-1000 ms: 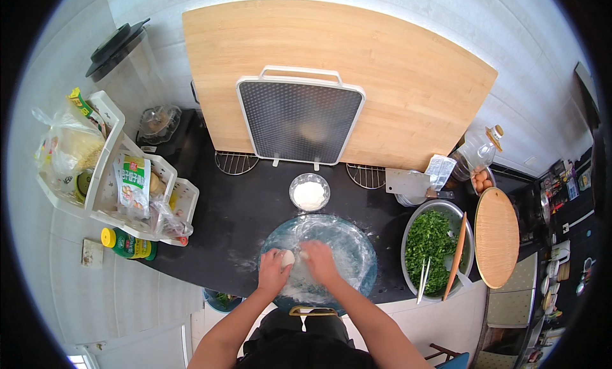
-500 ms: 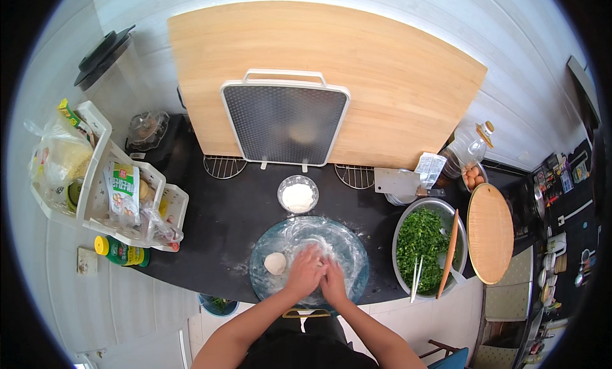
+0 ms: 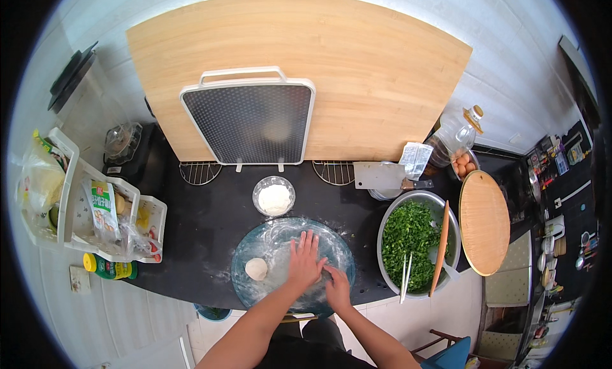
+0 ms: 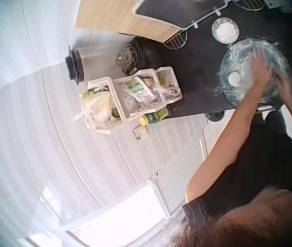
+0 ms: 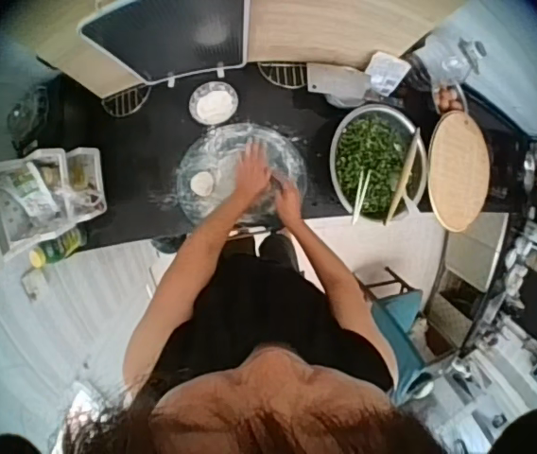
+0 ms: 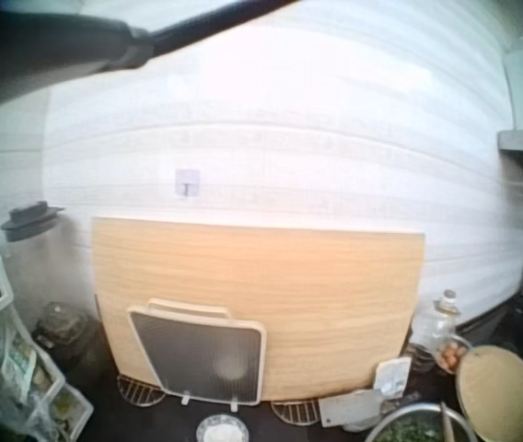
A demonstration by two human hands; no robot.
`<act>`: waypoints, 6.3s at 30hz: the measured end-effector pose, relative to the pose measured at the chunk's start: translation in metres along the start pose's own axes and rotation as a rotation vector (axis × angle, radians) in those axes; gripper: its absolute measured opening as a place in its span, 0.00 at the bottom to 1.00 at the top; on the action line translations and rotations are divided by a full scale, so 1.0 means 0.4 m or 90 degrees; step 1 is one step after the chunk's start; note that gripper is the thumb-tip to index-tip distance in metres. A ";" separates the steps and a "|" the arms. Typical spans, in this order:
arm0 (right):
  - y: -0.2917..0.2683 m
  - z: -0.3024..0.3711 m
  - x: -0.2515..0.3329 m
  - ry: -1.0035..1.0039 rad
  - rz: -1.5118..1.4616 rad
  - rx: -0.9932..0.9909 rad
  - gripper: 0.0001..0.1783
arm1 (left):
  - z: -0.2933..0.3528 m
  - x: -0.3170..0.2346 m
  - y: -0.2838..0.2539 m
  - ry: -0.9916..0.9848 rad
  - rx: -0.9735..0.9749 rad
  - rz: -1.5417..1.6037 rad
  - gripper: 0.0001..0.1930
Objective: The person kneads and shapes small pieces of dough into balls on a floured surface. They then use a wooden rolling pin to flatten the dough balls into thin, round sheets, occasionally dusting them with flour to prevent sticking.
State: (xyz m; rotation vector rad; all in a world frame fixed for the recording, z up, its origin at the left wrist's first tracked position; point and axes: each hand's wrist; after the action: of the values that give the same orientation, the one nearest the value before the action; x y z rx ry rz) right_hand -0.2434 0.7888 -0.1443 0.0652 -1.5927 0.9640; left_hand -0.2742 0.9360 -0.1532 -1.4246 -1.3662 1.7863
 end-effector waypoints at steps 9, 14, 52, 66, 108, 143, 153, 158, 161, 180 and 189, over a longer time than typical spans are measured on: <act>0.045 -0.102 0.066 -0.066 0.066 0.095 0.25 | 0.041 0.196 -0.044 -0.182 -0.164 0.374 0.22; 0.079 -0.106 0.005 -0.007 -0.008 0.113 0.16 | 0.144 0.127 -0.036 -0.211 -0.014 0.425 0.13; 0.190 -0.127 0.010 -0.344 0.258 0.082 0.12 | 0.204 0.078 -0.037 -0.384 -0.111 0.580 0.15; 0.224 -0.129 0.016 -0.177 -0.011 -0.055 0.08 | 0.190 0.099 -0.010 -0.227 -0.111 0.469 0.10; 0.160 -0.296 0.113 -0.139 0.003 0.053 0.08 | 0.246 0.154 -0.034 -0.420 -0.055 0.802 0.18; 0.100 -0.109 -0.019 0.161 -0.337 0.134 0.15 | 0.223 0.134 0.002 -0.300 0.003 0.784 0.15; 0.210 -0.085 0.071 -0.102 0.079 -0.048 0.16 | 0.219 0.093 0.018 -0.313 -0.090 0.624 0.09; 0.221 -0.137 0.068 -0.064 0.236 -0.039 0.15 | 0.188 0.089 -0.002 -0.381 -0.129 0.508 0.12; 0.256 -0.169 0.096 0.145 0.092 -0.209 0.14 | 0.189 0.089 0.003 -0.342 -0.175 0.611 0.13; 0.256 -0.181 0.063 0.210 -0.257 -0.160 0.13 | 0.176 0.085 -0.047 -0.324 -0.177 0.565 0.11; 0.212 -0.123 0.035 -0.202 0.058 -0.073 0.09 | 0.176 0.129 0.009 -0.163 -0.135 0.502 0.09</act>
State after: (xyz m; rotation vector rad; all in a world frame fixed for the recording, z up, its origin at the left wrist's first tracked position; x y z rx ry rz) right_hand -0.2536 0.8802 -0.1806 0.0682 -1.9545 0.9649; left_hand -0.3558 0.9487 -0.1817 -2.1112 -1.2227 2.4242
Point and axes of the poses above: each hand's wrist, its own z-axis away from the middle knuckle, its own y-axis out of the palm, x = y × z, and after that the axes turned 1 degree about -x, right-handed
